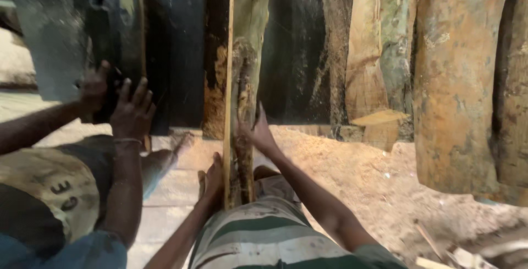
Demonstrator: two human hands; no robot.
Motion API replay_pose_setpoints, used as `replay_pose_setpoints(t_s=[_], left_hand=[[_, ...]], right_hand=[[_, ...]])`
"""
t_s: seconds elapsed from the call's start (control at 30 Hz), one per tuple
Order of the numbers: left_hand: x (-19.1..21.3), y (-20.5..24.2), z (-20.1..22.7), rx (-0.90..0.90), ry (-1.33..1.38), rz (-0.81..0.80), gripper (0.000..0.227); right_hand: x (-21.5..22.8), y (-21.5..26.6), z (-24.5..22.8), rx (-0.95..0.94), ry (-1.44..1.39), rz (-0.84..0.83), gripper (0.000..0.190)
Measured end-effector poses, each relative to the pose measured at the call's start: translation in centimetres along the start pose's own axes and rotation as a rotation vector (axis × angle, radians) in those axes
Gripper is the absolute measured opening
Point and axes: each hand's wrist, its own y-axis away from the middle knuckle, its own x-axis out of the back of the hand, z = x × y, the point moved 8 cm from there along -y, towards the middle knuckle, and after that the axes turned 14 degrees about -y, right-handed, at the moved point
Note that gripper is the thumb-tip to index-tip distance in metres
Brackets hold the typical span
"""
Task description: The person, assisted by another person, feeds a large log through a stationary table saw to cut it into smaller sections.
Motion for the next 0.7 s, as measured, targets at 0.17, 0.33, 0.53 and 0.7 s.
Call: replay_pose_setpoints(t_s=[0.17,0.33,0.53,0.7], left_hand=[[1.6,2.7,6.5,-0.825,-0.262,0.262,0.073],[0.0,1.8,6.2,-0.648,-0.396,0.045,0.099],[-1.1,2.0,13.0,-1.104,0.028,0.164,0.092],[0.0,0.4,16.3,-1.215,0.072,0.525,0.097]], right_hand=[[-1.8,5.1,-1.3,-0.167,0.004,-0.227,0.169],[-1.5,2.0,-3.0,-0.09,0.02,-0.139,0.164],[-0.1,-2.6,-3.5,-0.137,0.061,-0.09,0.164],[0.8,-6.0,-4.6,-0.128,0.087,-0.095,0.162]])
